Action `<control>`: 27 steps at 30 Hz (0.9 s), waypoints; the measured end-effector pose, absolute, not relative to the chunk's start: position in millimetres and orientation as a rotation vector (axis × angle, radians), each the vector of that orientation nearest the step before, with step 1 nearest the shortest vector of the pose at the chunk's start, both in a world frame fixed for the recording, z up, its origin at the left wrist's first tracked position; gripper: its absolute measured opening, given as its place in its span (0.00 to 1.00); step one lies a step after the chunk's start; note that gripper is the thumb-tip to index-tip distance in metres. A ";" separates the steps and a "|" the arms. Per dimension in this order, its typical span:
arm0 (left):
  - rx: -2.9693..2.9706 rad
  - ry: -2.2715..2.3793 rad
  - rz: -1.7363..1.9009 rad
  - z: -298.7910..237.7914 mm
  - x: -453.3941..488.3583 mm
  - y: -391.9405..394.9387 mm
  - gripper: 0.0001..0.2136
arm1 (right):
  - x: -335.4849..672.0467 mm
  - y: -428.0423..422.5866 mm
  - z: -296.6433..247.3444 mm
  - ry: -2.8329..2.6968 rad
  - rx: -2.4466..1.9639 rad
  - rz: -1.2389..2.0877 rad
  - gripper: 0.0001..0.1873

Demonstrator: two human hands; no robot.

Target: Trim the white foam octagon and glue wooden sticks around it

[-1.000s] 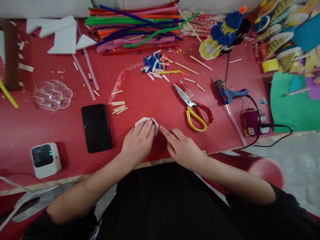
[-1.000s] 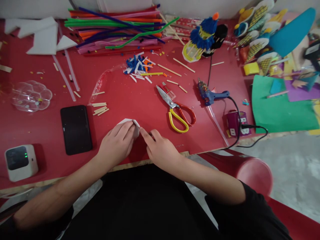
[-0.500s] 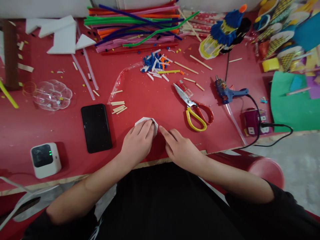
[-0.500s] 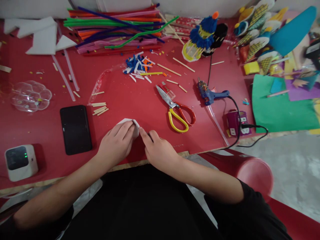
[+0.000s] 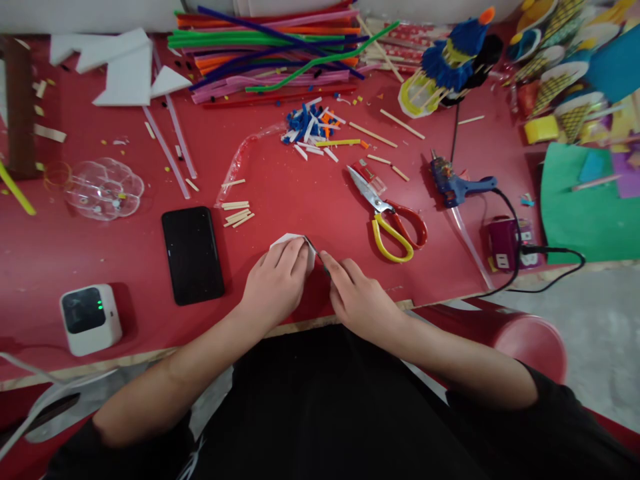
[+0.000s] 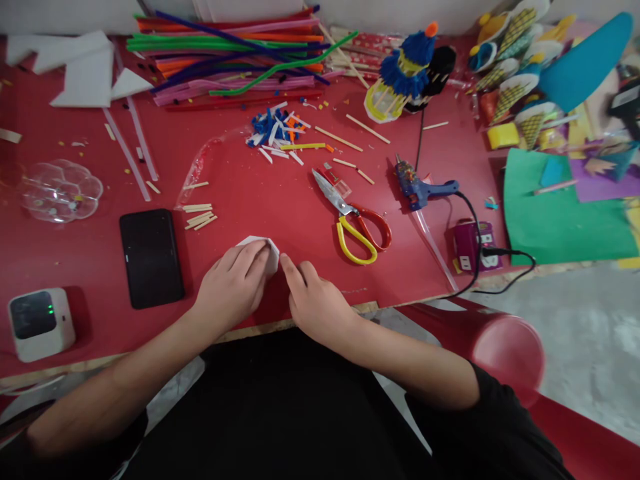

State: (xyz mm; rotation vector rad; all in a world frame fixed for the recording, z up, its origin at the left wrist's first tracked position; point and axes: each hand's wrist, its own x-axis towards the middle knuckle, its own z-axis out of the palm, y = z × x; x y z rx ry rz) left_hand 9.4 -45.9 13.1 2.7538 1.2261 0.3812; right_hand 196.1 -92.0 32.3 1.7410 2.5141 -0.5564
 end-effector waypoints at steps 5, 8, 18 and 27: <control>2.782 1.229 0.374 13.3 8.3 -45.7 0.17 | 197.5 -90.9 31.8 2.486 1.751 -0.653 0.30; 2.780 1.224 0.386 12.9 7.9 -46.0 0.17 | 197.8 -89.9 32.8 2.491 1.738 -0.677 0.30; 2.749 1.222 0.367 13.5 8.6 -45.7 0.17 | 195.2 -89.8 34.9 2.415 1.750 -0.668 0.32; 2.807 1.228 0.377 12.4 8.1 -44.4 0.16 | 197.1 -83.5 40.5 2.361 1.663 -0.656 0.32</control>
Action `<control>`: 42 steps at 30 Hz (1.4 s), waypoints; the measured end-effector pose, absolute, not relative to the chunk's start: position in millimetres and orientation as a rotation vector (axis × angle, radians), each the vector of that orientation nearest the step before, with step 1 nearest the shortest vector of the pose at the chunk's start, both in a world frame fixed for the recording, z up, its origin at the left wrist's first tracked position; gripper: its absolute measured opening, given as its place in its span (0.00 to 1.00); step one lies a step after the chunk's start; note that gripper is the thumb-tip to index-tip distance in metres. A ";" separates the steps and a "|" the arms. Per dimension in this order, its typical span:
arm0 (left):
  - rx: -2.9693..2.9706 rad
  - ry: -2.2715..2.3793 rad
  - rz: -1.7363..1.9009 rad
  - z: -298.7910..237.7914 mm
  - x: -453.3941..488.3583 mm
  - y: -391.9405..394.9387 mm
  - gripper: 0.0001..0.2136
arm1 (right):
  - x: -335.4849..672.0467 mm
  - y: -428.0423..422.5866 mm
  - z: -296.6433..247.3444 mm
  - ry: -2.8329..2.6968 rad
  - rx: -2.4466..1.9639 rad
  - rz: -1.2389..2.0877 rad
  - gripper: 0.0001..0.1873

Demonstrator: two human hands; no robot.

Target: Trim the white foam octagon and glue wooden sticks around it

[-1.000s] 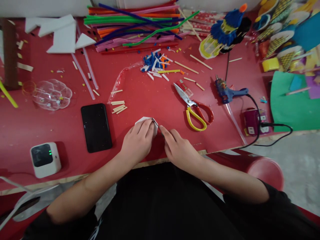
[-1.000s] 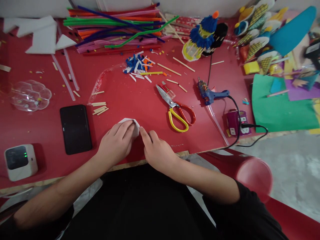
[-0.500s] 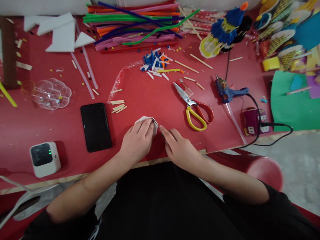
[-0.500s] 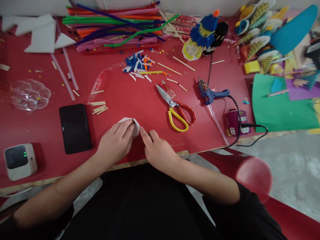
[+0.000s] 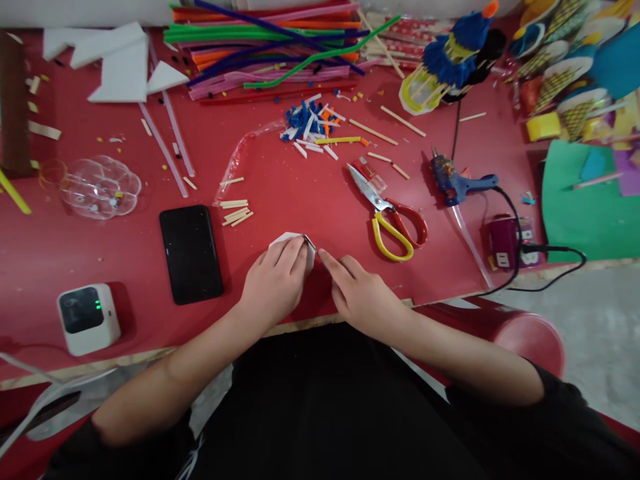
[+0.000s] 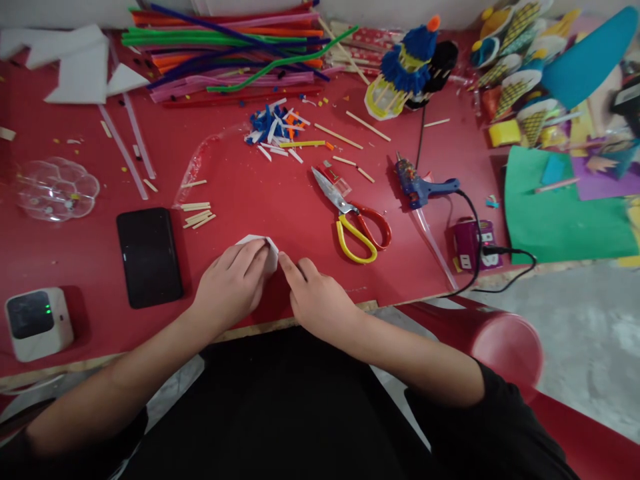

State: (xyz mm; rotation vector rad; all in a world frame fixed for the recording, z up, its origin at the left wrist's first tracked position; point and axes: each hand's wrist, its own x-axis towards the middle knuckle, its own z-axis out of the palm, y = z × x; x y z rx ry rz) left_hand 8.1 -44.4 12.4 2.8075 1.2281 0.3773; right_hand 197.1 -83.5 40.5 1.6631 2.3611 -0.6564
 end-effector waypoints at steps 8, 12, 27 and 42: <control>2.725 1.210 0.376 12.0 6.8 -41.7 0.16 | 193.2 -70.2 44.4 2.359 1.553 -0.627 0.31; 2.704 1.210 0.328 10.8 7.0 -44.0 0.19 | 188.2 -69.6 47.4 2.395 1.482 -0.581 0.32; 2.701 1.246 0.357 9.9 8.4 -49.8 0.18 | 190.7 -88.1 44.8 2.387 1.473 -0.540 0.34; 2.734 1.242 0.318 11.8 7.9 -46.2 0.17 | 218.3 -132.9 29.7 2.503 1.784 -0.728 0.31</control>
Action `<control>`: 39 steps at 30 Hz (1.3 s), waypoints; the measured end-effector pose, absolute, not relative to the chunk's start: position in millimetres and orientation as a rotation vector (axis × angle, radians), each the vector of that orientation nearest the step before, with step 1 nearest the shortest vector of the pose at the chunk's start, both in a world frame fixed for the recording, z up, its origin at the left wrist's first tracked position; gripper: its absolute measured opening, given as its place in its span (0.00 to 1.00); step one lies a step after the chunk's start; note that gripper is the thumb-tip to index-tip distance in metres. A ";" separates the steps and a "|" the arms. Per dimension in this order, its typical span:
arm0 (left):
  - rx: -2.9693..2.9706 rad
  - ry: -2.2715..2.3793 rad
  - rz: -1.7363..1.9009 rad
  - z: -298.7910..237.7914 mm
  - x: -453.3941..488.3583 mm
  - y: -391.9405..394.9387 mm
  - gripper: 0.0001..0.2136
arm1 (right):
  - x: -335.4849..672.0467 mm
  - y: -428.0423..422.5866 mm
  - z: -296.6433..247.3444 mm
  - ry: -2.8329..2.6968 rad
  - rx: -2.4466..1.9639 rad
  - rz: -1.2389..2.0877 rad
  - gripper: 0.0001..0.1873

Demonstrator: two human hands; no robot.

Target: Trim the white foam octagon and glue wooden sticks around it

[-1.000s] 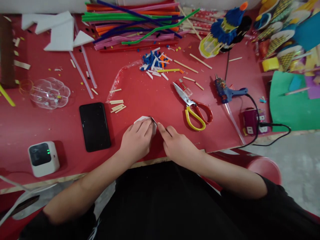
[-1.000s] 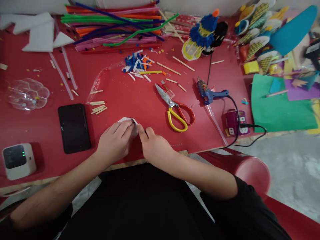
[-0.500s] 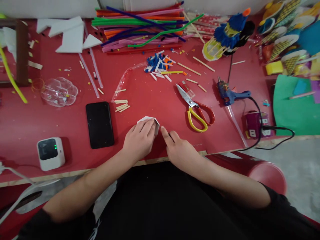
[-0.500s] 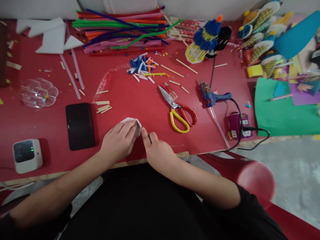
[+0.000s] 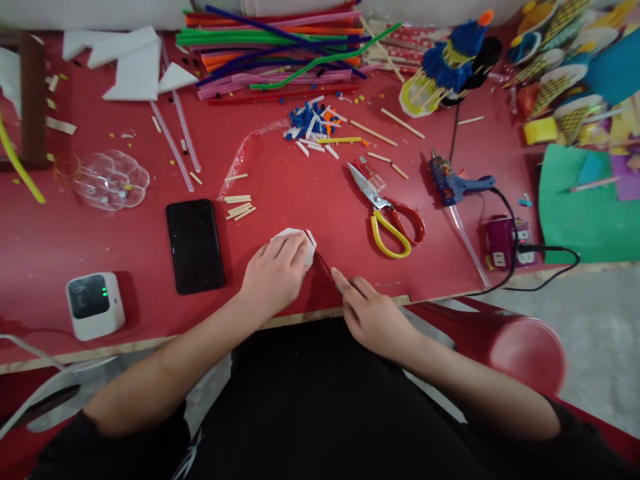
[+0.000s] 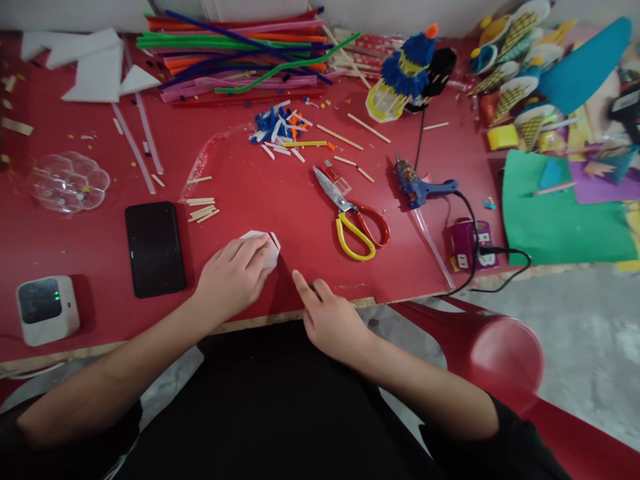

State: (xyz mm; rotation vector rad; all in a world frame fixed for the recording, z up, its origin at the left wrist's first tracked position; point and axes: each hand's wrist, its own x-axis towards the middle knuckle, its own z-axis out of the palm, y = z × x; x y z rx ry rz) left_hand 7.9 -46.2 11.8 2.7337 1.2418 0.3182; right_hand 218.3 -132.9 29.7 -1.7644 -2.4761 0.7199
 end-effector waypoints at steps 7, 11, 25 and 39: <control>2.769 1.255 0.315 21.5 4.5 -44.2 0.17 | 230.8 -107.6 28.8 -2.168 -1.968 0.372 0.28; 2.704 1.362 0.376 24.8 -1.6 -44.2 0.16 | 226.0 -80.7 20.6 -2.273 -1.983 0.222 0.26; 2.541 1.418 0.378 16.0 -28.3 -32.0 0.35 | 182.1 -11.3 25.1 -2.465 -1.756 0.165 0.08; 2.590 1.206 1.101 14.5 -19.7 1.3 0.35 | 200.1 72.4 16.0 -1.812 -1.514 0.612 0.09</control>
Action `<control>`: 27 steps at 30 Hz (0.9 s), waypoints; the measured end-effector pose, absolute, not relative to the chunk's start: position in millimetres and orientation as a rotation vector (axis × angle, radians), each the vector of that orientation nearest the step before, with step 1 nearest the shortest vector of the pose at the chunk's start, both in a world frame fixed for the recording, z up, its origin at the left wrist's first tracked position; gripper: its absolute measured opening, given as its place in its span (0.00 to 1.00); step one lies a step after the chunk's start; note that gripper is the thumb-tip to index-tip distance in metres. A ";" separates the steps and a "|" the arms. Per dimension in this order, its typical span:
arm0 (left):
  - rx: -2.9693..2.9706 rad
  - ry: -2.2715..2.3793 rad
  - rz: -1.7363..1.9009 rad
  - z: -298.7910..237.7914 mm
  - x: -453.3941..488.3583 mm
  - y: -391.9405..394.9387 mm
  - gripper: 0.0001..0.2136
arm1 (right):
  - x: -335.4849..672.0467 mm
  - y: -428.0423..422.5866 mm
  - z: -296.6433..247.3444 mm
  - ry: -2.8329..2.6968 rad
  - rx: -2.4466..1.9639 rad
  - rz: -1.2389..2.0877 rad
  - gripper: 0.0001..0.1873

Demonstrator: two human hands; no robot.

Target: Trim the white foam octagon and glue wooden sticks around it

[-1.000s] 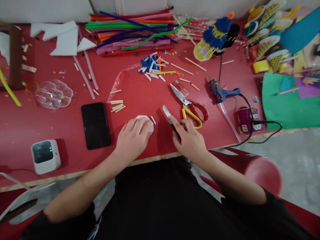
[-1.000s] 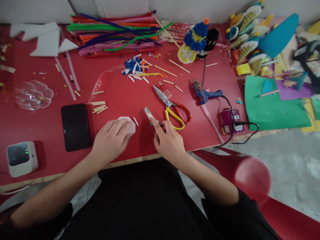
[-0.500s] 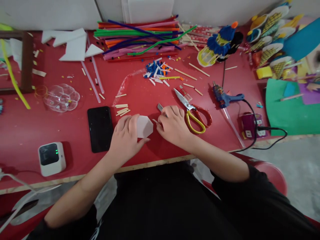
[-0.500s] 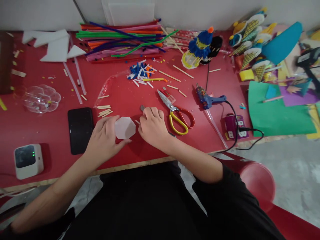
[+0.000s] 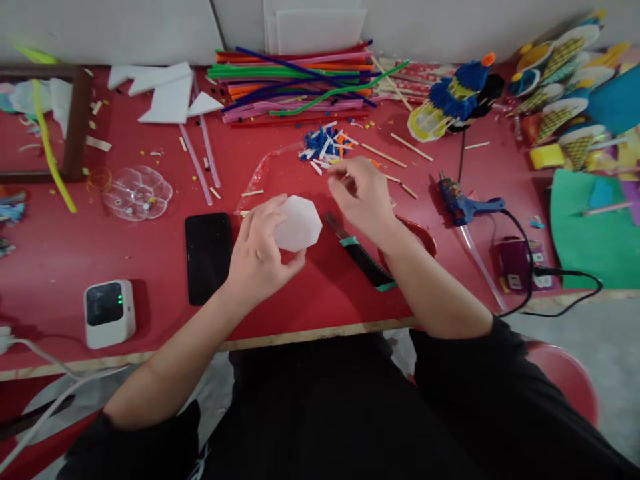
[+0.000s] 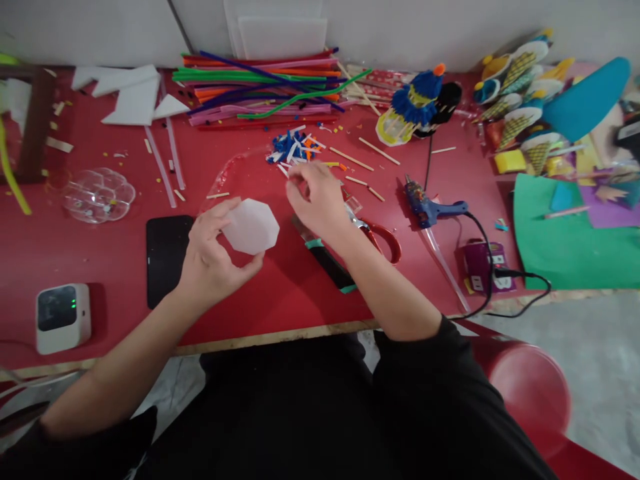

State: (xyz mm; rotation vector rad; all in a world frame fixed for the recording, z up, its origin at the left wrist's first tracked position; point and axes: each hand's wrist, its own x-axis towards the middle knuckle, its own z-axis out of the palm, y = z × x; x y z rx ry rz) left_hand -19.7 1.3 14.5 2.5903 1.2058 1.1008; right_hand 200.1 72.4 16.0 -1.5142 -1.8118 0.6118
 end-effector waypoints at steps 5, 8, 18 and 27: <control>2.471 1.030 1.131 11.1 -9.3 9.9 0.40 | 200.2 29.8 16.9 -1.465 -1.159 1.427 0.22; 2.250 1.051 1.234 3.4 -3.1 8.5 0.49 | 204.3 22.9 12.1 -1.304 -1.108 1.386 0.20; 1.384 1.059 1.270 -6.5 -2.8 2.8 0.25 | 205.9 12.6 12.9 -1.338 -1.056 1.325 0.16; 1.381 1.171 1.393 2.0 -8.6 6.1 0.18 | 212.5 16.6 14.2 -1.487 -1.008 1.120 0.34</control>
